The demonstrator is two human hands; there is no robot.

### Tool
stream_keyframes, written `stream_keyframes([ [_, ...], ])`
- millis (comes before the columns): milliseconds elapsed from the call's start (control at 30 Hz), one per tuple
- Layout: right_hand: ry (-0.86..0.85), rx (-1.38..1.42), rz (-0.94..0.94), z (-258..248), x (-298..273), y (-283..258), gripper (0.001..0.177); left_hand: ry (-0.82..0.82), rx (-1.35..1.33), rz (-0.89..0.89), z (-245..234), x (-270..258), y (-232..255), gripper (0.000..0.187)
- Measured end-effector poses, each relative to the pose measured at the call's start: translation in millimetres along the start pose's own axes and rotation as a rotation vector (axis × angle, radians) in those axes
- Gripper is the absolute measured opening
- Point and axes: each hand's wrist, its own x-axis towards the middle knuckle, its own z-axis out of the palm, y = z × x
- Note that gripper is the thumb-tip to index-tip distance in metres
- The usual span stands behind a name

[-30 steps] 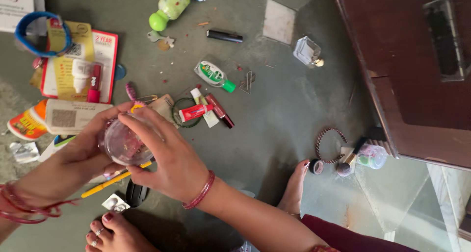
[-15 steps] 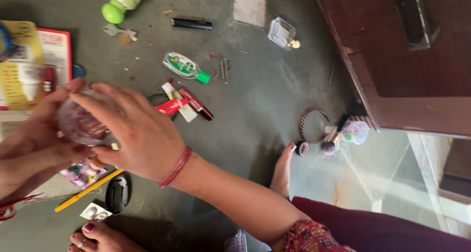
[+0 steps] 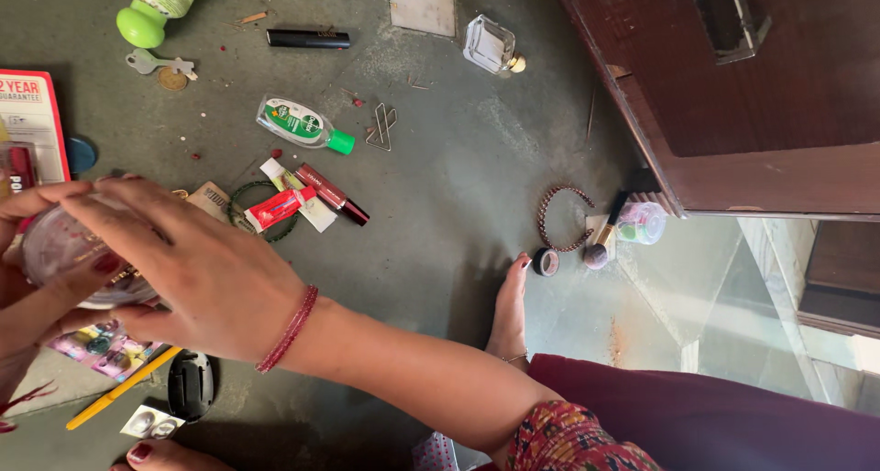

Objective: The person sorts various small items from a cluttered floor into clear plastic containers. They pick up blister packs, tubes, and small bottles, placing them into containers and occasionally moving items aside to reach others.

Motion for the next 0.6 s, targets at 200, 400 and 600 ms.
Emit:
stream_keyframes([
  [200, -0.036, -0.002, 0.022, -12, 8, -8, 0.086, 0.010, -0.025, 0.017, 9, -11, 23, 0.061],
  [400, -0.035, -0.021, 0.011, -17, 15, -16, 0.083, -0.052, -0.117, 0.076, 10, -12, 38, 0.065],
  [600, -0.072, -0.002, 0.011, -17, 18, -15, 0.084, -0.101, -0.211, 0.088, 10, -12, 47, 0.066],
])
